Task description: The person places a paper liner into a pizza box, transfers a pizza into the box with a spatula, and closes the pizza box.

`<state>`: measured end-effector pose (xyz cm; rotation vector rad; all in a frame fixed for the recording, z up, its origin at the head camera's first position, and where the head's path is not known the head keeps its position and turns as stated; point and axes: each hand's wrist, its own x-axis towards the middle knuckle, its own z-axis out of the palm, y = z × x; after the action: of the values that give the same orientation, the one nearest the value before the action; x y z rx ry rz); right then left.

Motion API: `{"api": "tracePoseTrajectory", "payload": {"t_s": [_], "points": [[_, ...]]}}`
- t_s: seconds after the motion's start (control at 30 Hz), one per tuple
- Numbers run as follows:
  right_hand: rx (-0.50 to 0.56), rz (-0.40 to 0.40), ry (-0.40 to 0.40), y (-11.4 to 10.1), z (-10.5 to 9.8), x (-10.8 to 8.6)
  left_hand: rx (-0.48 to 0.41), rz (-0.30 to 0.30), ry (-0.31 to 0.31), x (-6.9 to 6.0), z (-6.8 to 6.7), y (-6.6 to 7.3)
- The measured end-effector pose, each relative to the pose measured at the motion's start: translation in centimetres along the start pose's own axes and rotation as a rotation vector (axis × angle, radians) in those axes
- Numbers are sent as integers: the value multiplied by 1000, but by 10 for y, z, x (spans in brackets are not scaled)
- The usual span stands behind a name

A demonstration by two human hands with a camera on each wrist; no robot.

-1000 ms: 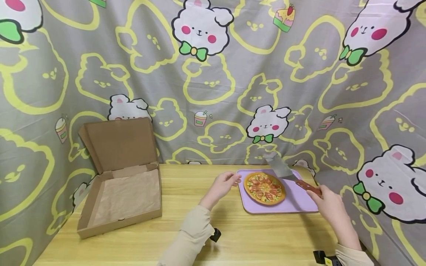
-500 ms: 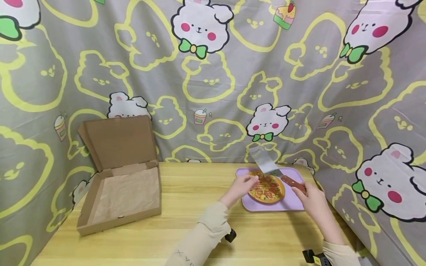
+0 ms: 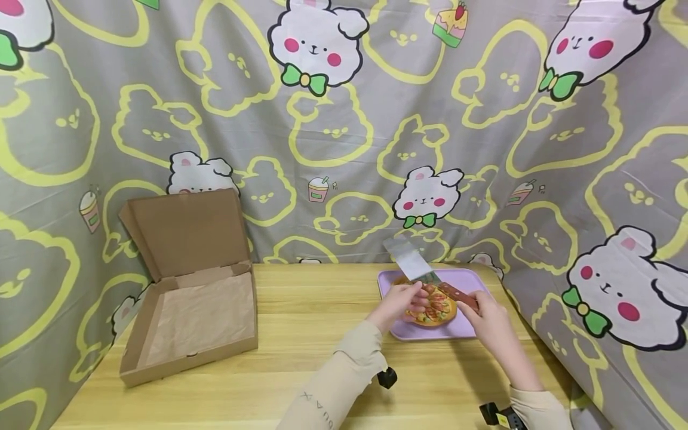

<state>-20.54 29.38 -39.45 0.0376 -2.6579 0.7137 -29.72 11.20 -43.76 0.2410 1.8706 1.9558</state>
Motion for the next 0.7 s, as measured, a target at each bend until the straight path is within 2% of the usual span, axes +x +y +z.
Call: {"api": "tracePoseTrajectory", "payload": {"t_s": [0.1, 0.27, 0.47, 0.7], "points": [[-16, 8, -18, -2, 1, 0, -102, -53, 16, 5, 4, -1], [-26, 0, -13, -4, 2, -1, -230, -103, 45, 10, 9, -3], [0, -54, 22, -6, 7, -2, -319, -101, 62, 11, 11, -3], [17, -92, 70, -7, 11, -2, -378, -97, 65, 13, 10, 0]]}}
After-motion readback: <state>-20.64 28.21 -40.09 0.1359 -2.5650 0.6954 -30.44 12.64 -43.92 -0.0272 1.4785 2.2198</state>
